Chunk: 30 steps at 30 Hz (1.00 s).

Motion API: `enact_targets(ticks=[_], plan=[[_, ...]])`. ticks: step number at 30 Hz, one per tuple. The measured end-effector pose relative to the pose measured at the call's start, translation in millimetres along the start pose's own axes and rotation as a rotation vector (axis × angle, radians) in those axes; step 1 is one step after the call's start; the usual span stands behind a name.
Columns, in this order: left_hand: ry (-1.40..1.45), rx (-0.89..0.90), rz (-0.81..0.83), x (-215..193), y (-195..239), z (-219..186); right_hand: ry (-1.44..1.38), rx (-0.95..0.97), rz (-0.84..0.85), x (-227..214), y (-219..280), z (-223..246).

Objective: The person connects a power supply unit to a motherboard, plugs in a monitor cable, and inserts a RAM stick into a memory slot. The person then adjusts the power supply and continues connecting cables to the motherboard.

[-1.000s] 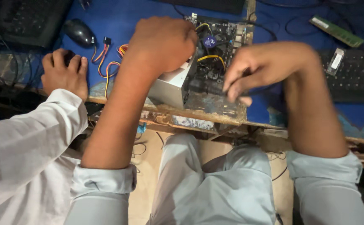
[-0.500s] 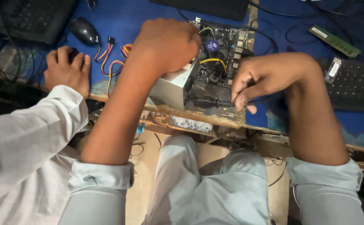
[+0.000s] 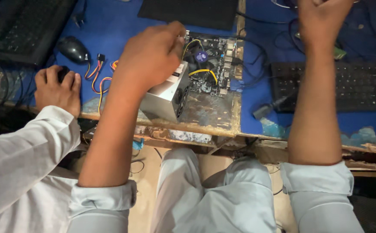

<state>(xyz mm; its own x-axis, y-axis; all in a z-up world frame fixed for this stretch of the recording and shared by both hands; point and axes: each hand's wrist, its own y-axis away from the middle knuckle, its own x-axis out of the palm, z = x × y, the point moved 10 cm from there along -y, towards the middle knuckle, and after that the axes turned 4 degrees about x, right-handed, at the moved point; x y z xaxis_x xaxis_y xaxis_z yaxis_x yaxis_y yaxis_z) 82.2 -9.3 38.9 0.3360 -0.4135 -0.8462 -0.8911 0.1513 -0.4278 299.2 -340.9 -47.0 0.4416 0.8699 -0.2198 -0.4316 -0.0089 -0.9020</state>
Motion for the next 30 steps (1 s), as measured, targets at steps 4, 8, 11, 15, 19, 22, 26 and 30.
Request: enact_targets(ticks=[4,8,11,15,19,22,26,30], plan=[[0.101,0.224,-0.228,-26.4,7.4,-18.5,-0.665,0.326,0.11,27.0,2.7,2.4],[0.474,0.256,-0.413,-53.9,10.9,-3.7,-0.963,0.546,0.278,66.8,18.3,36.4],[0.79,0.11,-0.567,-72.7,23.0,42.0,-0.843,0.624,0.413,90.3,30.3,50.6],[1.012,0.14,-0.581,-89.6,18.9,101.6,-0.663,0.631,0.578,111.9,48.5,51.9],[0.903,0.092,-0.518,-56.1,-37.6,156.5,-0.445,0.657,0.641,122.1,64.7,37.0],[0.613,0.113,-0.385,1.3,-72.2,160.2,-0.374,0.687,0.683,124.3,70.1,37.1],[0.301,0.319,-0.145,61.5,-69.2,135.5,-0.455,0.782,0.576,111.6,61.6,40.1],[0.132,0.178,0.054,88.1,-62.7,138.8,-0.353,0.812,0.581,98.8,66.4,53.1]])
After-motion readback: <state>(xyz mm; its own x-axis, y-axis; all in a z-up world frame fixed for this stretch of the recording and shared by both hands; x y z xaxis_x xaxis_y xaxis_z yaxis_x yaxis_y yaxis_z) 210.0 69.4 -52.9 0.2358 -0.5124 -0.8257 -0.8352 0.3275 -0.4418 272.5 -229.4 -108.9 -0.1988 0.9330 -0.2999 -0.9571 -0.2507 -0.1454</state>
